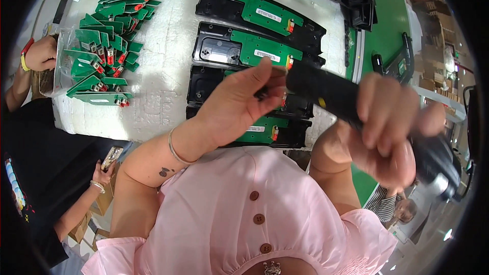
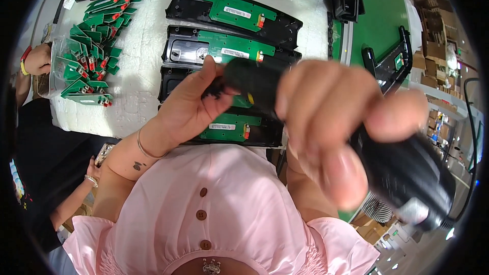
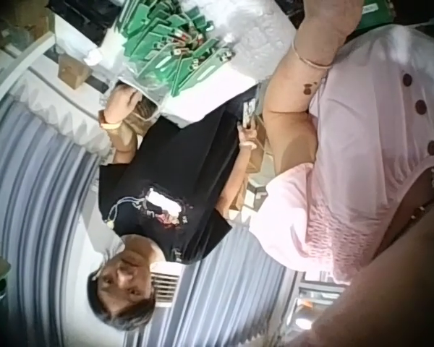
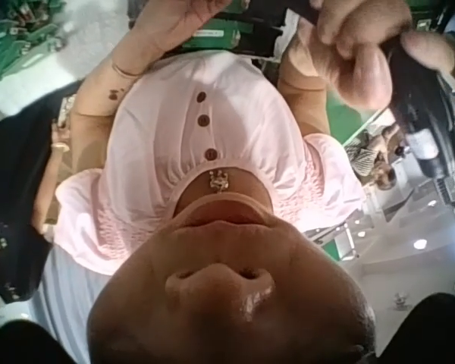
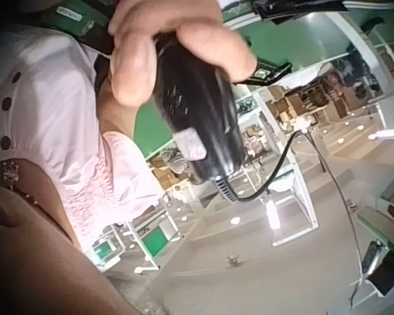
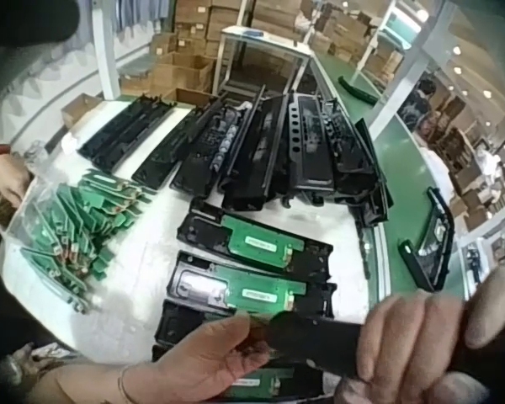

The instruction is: Assemble circuit boards into plastic housings and secure them using an electric screwdriver.

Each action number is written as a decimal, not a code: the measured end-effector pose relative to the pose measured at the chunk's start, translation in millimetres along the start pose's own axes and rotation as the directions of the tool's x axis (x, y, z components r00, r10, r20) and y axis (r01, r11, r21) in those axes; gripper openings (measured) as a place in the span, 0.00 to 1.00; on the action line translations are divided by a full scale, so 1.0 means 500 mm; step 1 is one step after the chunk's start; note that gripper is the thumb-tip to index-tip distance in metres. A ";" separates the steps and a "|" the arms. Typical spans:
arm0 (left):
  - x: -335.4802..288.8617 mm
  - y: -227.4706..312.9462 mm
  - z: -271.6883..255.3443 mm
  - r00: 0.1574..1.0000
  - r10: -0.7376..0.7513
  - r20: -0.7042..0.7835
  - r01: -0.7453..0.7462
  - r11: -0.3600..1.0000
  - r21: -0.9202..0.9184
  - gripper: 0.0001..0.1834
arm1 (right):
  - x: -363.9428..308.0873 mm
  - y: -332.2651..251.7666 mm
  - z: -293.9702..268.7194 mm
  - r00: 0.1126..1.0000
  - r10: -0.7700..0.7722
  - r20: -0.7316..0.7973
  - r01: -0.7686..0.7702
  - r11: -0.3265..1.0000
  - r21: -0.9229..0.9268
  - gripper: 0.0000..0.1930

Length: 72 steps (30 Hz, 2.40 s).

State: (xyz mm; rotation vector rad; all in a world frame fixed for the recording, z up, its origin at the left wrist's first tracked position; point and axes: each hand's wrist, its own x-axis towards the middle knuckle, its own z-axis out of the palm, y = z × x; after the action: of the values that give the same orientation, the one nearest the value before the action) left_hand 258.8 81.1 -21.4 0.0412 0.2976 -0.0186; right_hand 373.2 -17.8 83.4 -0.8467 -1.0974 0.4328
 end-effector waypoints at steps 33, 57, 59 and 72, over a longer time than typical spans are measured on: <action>-0.023 0.033 -0.029 0.978 0.101 -0.181 -0.075 0.987 0.145 0.10 | 0.050 0.112 -0.009 0.993 0.101 -0.067 -0.105 0.992 -0.065 0.15; -0.023 0.017 -0.007 0.997 -0.073 0.000 0.070 0.960 0.272 0.16 | 0.054 0.162 -0.035 0.968 0.128 -0.218 -0.158 0.980 -0.125 0.14; -0.027 0.015 -0.008 0.998 -0.061 -0.009 0.061 0.952 0.299 0.15 | 0.057 0.164 -0.035 0.969 0.131 -0.208 -0.160 0.978 -0.130 0.13; -0.028 0.035 0.004 0.980 0.087 -0.181 -0.009 0.919 0.394 0.08 | 0.071 0.181 -0.038 0.974 0.200 -0.103 -0.213 0.968 -0.130 0.10</action>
State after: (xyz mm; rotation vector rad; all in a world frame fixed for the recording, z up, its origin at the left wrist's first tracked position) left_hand 246.5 98.9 -14.9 0.4520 0.4872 -0.0250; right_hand 413.5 55.7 30.4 -1.1011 -0.9690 0.4902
